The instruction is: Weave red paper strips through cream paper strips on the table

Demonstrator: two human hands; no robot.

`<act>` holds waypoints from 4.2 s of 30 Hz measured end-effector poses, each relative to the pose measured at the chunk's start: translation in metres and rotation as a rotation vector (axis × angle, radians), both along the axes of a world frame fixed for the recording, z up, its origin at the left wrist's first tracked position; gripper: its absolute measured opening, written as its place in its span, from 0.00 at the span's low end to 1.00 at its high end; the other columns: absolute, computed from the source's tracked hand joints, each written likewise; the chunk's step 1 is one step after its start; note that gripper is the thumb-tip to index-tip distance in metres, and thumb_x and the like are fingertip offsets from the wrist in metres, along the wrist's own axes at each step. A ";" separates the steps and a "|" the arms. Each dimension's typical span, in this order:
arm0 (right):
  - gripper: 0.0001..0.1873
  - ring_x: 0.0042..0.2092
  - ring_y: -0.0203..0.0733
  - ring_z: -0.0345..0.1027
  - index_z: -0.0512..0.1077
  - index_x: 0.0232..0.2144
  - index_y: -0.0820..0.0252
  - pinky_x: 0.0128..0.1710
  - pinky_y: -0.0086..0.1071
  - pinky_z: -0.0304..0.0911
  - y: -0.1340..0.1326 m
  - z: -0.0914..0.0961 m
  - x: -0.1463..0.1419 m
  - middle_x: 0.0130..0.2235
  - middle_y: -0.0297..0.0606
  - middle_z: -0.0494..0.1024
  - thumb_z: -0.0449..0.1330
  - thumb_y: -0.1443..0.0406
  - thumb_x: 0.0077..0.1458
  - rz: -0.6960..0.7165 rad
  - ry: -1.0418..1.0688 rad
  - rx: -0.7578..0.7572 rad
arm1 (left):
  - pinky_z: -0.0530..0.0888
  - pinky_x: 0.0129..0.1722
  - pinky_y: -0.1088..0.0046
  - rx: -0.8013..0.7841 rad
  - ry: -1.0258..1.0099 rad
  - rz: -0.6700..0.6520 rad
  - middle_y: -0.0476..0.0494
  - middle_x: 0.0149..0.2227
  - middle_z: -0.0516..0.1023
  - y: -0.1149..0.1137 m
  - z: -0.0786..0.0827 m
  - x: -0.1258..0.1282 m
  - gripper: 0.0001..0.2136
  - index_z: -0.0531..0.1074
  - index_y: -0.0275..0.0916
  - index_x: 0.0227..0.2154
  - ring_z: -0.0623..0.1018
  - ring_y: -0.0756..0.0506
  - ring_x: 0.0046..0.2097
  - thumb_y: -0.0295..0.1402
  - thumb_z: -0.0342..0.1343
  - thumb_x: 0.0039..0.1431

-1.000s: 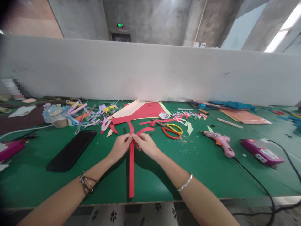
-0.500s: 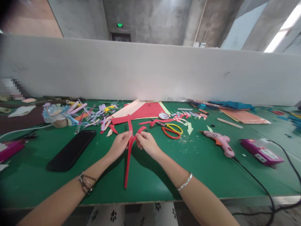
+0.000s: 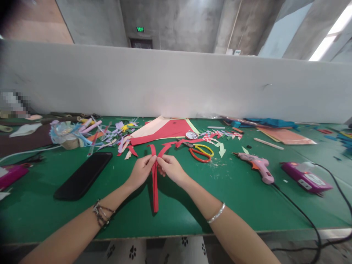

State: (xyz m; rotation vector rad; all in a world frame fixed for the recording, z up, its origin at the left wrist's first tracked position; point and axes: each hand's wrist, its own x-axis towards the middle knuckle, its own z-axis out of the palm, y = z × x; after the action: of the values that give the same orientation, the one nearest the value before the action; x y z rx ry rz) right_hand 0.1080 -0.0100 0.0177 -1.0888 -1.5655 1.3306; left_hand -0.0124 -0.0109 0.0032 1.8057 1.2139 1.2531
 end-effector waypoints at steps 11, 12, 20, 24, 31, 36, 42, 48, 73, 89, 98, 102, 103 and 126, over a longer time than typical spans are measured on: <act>0.17 0.15 0.25 0.50 0.56 0.13 0.60 0.16 0.23 0.49 0.002 -0.001 0.002 0.12 0.24 0.57 0.51 0.58 0.47 -0.144 0.047 0.019 | 0.52 0.19 0.77 0.003 0.060 -0.046 0.56 0.15 0.48 0.002 -0.002 0.000 0.16 0.48 0.39 0.13 0.53 0.54 0.19 0.41 0.41 0.51; 0.17 0.15 0.25 0.50 0.55 0.13 0.60 0.16 0.23 0.49 0.002 -0.001 0.002 0.12 0.24 0.57 0.51 0.58 0.47 -0.156 0.059 0.021 | 0.52 0.20 0.77 0.014 0.079 -0.060 0.56 0.15 0.48 0.002 -0.002 0.000 0.16 0.48 0.39 0.13 0.53 0.54 0.19 0.40 0.41 0.51; 0.19 0.15 0.26 0.51 0.56 0.13 0.60 0.16 0.24 0.49 0.000 -0.001 0.000 0.12 0.24 0.57 0.51 0.54 0.46 -0.048 -0.042 0.037 | 0.54 0.20 0.77 0.038 0.044 -0.023 0.55 0.14 0.53 -0.001 0.001 0.000 0.16 0.53 0.39 0.14 0.56 0.54 0.19 0.39 0.40 0.52; 0.18 0.15 0.26 0.50 0.56 0.14 0.59 0.15 0.23 0.48 0.002 -0.004 0.000 0.12 0.24 0.57 0.51 0.54 0.46 -0.009 -0.038 0.058 | 0.54 0.20 0.77 0.052 0.000 0.036 0.56 0.14 0.52 -0.001 0.000 0.001 0.16 0.52 0.39 0.13 0.55 0.54 0.19 0.40 0.41 0.52; 0.18 0.15 0.26 0.49 0.55 0.13 0.59 0.15 0.23 0.47 0.003 -0.005 0.002 0.11 0.24 0.57 0.52 0.55 0.45 -0.065 -0.025 0.060 | 0.54 0.20 0.77 0.012 -0.011 0.007 0.56 0.14 0.51 0.000 -0.001 0.000 0.15 0.53 0.39 0.15 0.56 0.54 0.19 0.40 0.41 0.52; 0.19 0.15 0.26 0.50 0.55 0.14 0.59 0.16 0.24 0.50 0.002 0.000 0.003 0.12 0.25 0.57 0.51 0.54 0.46 -0.141 0.036 0.056 | 0.53 0.21 0.77 0.055 0.088 -0.053 0.56 0.14 0.51 -0.001 0.001 0.000 0.16 0.50 0.38 0.13 0.55 0.54 0.20 0.39 0.42 0.52; 0.20 0.15 0.26 0.50 0.55 0.13 0.59 0.15 0.24 0.49 0.000 -0.001 0.000 0.11 0.25 0.57 0.52 0.53 0.45 -0.029 -0.029 0.053 | 0.54 0.21 0.77 0.018 0.063 -0.014 0.55 0.14 0.53 -0.001 0.001 0.000 0.16 0.51 0.39 0.13 0.56 0.54 0.19 0.40 0.40 0.52; 0.18 0.15 0.26 0.50 0.56 0.14 0.59 0.15 0.24 0.48 0.001 -0.004 0.001 0.12 0.24 0.57 0.51 0.54 0.46 0.012 -0.006 0.080 | 0.54 0.20 0.77 0.050 -0.001 0.016 0.56 0.14 0.51 -0.001 -0.001 0.001 0.17 0.50 0.39 0.13 0.55 0.54 0.19 0.40 0.40 0.53; 0.15 0.13 0.26 0.49 0.56 0.14 0.60 0.14 0.23 0.47 0.001 -0.001 0.002 0.10 0.23 0.56 0.48 0.63 0.48 -0.042 -0.073 0.060 | 0.58 0.18 0.78 0.018 0.021 -0.010 0.55 0.13 0.58 -0.002 -0.002 0.000 0.16 0.53 0.39 0.14 0.61 0.54 0.17 0.40 0.39 0.53; 0.16 0.14 0.26 0.51 0.55 0.13 0.60 0.16 0.23 0.48 0.002 -0.001 0.001 0.11 0.24 0.56 0.49 0.61 0.49 -0.073 -0.055 0.035 | 0.57 0.16 0.78 -0.024 0.060 -0.052 0.56 0.11 0.58 -0.001 -0.001 0.000 0.17 0.54 0.39 0.12 0.59 0.55 0.14 0.39 0.40 0.53; 0.16 0.13 0.25 0.47 0.55 0.13 0.59 0.14 0.23 0.45 0.003 -0.003 0.002 0.10 0.23 0.55 0.49 0.62 0.48 -0.068 -0.098 0.053 | 0.57 0.17 0.78 0.022 0.000 0.069 0.55 0.11 0.57 0.000 -0.004 -0.001 0.17 0.54 0.39 0.13 0.60 0.54 0.16 0.40 0.41 0.53; 0.16 0.14 0.26 0.49 0.54 0.13 0.59 0.16 0.23 0.48 0.003 -0.001 0.003 0.11 0.23 0.56 0.49 0.61 0.48 -0.131 -0.042 0.053 | 0.55 0.17 0.78 0.039 0.066 -0.034 0.56 0.12 0.55 0.000 -0.003 -0.001 0.16 0.55 0.39 0.14 0.59 0.54 0.16 0.40 0.41 0.52; 0.16 0.14 0.26 0.50 0.55 0.13 0.60 0.16 0.23 0.49 0.003 0.000 0.003 0.11 0.24 0.57 0.48 0.60 0.49 -0.139 -0.020 0.057 | 0.55 0.17 0.78 0.045 0.090 -0.053 0.56 0.12 0.55 0.000 -0.003 -0.001 0.16 0.55 0.39 0.14 0.58 0.54 0.16 0.40 0.42 0.52; 0.17 0.13 0.26 0.49 0.55 0.13 0.59 0.14 0.23 0.47 0.004 -0.003 0.003 0.11 0.23 0.56 0.49 0.59 0.49 -0.136 -0.047 0.068 | 0.57 0.19 0.77 0.038 0.115 -0.005 0.55 0.13 0.57 0.001 -0.002 0.000 0.15 0.55 0.39 0.15 0.60 0.53 0.18 0.39 0.42 0.53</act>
State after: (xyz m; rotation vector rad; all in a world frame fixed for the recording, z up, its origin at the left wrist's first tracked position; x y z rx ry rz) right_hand 0.1106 -0.0059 0.0147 -1.1696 -1.5310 1.1613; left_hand -0.0126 -0.0101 0.0017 1.9301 1.2541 1.1917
